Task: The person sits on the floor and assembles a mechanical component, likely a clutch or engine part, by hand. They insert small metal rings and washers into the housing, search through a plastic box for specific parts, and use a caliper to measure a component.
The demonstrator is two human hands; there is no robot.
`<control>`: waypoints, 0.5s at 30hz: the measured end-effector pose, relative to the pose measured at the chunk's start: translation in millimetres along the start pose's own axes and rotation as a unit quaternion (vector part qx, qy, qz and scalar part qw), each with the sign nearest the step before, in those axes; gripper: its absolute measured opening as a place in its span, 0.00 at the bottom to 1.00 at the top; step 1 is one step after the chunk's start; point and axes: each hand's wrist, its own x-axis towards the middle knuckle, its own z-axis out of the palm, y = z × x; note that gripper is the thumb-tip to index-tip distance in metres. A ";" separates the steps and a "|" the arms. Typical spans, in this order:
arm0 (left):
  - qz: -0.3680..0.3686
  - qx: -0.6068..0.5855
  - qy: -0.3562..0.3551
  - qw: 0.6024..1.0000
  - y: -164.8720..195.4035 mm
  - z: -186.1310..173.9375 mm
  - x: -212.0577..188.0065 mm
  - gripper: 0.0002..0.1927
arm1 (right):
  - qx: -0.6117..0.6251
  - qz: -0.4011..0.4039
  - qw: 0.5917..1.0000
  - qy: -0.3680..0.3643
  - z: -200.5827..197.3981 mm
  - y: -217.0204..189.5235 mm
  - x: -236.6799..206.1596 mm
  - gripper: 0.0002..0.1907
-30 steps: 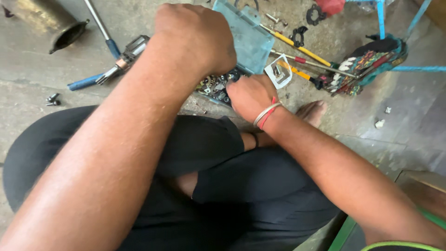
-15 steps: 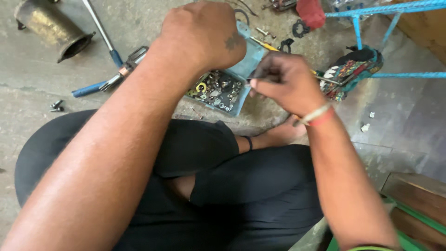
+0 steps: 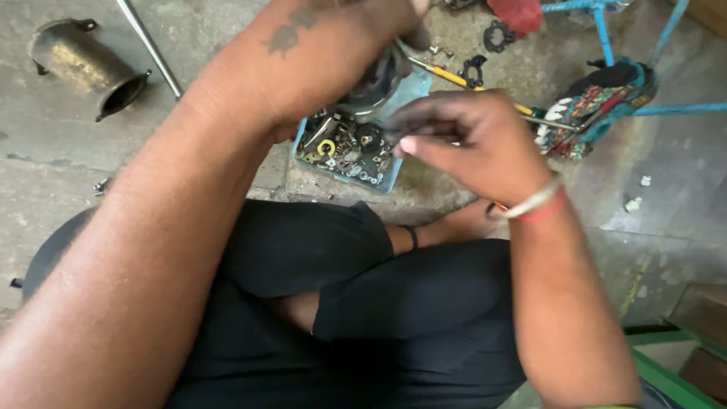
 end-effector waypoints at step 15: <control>-0.112 -0.462 -0.062 0.878 4.4 18.3 -10.7 0.26 | 0.182 -0.026 0.976 0.116 -18.9 -28.8 -29.8 0.06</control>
